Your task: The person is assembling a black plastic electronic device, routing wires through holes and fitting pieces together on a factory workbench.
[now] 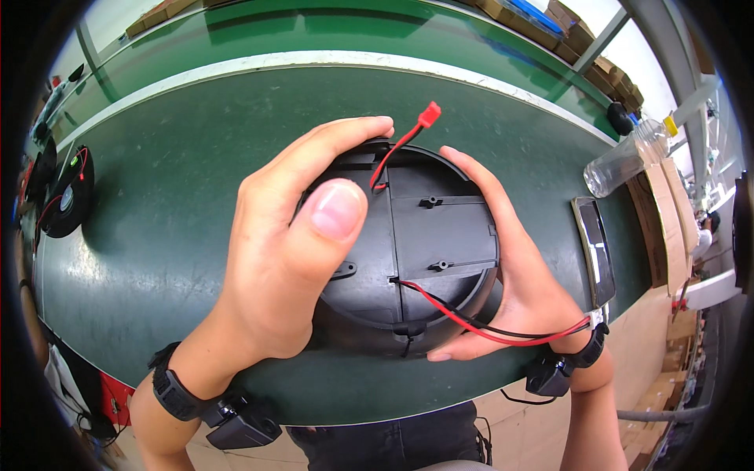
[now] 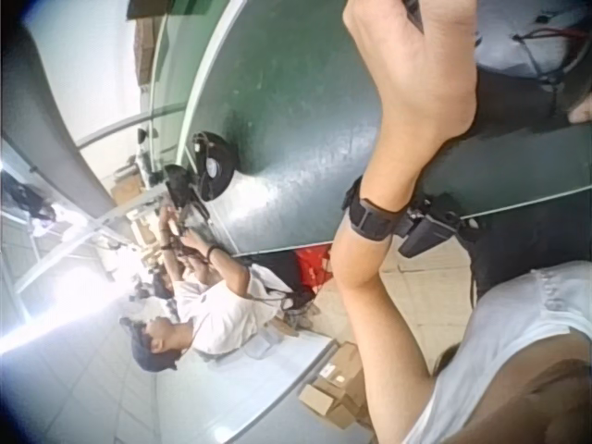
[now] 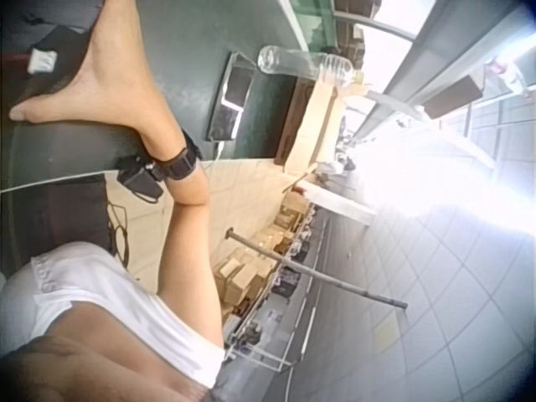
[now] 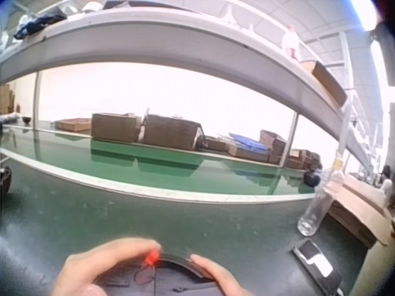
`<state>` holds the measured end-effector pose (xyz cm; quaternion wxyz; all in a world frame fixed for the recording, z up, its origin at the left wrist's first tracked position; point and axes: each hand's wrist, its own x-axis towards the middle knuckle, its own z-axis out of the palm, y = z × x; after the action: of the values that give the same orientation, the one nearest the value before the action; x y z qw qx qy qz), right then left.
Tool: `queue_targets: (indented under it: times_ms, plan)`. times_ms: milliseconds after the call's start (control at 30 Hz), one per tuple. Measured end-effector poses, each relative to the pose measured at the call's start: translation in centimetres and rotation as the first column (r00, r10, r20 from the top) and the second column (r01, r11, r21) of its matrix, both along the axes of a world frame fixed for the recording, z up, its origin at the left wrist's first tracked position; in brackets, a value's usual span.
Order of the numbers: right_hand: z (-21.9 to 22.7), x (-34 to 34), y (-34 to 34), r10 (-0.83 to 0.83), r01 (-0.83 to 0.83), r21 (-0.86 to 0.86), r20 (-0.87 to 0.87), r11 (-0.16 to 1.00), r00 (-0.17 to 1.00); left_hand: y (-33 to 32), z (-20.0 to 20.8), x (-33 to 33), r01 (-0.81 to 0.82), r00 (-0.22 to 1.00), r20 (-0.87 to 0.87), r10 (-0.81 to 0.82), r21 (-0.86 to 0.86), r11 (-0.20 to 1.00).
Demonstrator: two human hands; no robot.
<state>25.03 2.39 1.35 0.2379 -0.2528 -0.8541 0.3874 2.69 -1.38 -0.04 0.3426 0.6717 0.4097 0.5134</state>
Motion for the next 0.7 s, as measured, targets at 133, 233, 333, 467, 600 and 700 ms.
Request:
queue_targets:
  times_ms: [133, 233, 333, 467, 600, 700]
  plan:
    - [-0.7, 0.0, 0.4, 0.005, -0.009, -0.098, -0.041, 0.995, 0.999, -0.1, -0.2, 0.2, -0.039, 0.999, 0.025, 0.038, 0.043, 0.998]
    - [-1.5, -0.1, 0.5, 0.026, -0.032, -0.066, -0.077, 0.997, 0.997, 0.0, -0.3, -0.1, -0.017, 1.000, 0.010, 0.016, 0.042, 0.999]
    - [-1.6, -0.1, 0.7, 0.040, -0.041, -0.011, -0.071, 0.999, 0.997, 0.1, -0.3, -0.2, -0.022, 1.000, -0.001, 0.022, 0.062, 0.998]
    - [-1.7, 0.0, 0.8, 0.051, -0.051, 0.002, -0.067, 0.999, 0.996, 0.0, -0.3, 0.2, -0.016, 0.999, 0.032, 0.015, 0.040, 0.999]
    - [-1.7, 0.0, 0.9, 0.053, -0.051, 0.038, -0.066, 0.998, 0.996, 0.1, -0.3, 0.0, -0.019, 0.999, 0.038, 0.016, 0.078, 0.997]
    - [-1.7, 0.0, 0.9, 0.052, -0.048, 0.072, -0.056, 0.996, 0.997, 0.2, -0.3, -0.1, -0.014, 0.999, 0.035, 0.011, 0.077, 0.997]
